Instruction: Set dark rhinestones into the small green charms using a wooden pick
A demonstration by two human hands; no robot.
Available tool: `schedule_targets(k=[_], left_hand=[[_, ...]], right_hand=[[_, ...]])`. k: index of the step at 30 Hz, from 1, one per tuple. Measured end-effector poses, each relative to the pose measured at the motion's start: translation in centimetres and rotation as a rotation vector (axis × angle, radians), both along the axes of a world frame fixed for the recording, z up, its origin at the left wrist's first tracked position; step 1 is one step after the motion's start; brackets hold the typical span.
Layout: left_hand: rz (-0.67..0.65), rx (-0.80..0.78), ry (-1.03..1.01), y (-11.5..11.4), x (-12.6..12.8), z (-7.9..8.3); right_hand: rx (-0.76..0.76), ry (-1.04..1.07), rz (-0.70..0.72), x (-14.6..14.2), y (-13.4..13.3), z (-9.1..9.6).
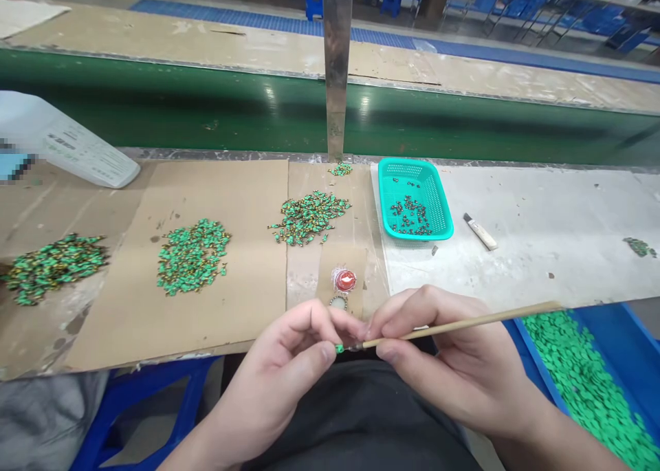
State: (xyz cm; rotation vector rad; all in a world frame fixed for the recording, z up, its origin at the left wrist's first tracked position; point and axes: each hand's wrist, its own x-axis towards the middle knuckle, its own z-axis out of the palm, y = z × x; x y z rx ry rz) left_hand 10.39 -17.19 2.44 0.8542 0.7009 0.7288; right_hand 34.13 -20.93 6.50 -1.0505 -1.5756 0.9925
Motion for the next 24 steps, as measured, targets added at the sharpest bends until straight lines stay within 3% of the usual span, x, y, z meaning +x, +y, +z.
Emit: schedule_targets(k=[24], left_hand=[[-0.007,-0.019,-0.030,-0.13,-0.32,-0.46]], right_hand=[[-0.028,0.084,-0.026,-0.13,-0.03,-0.15]])
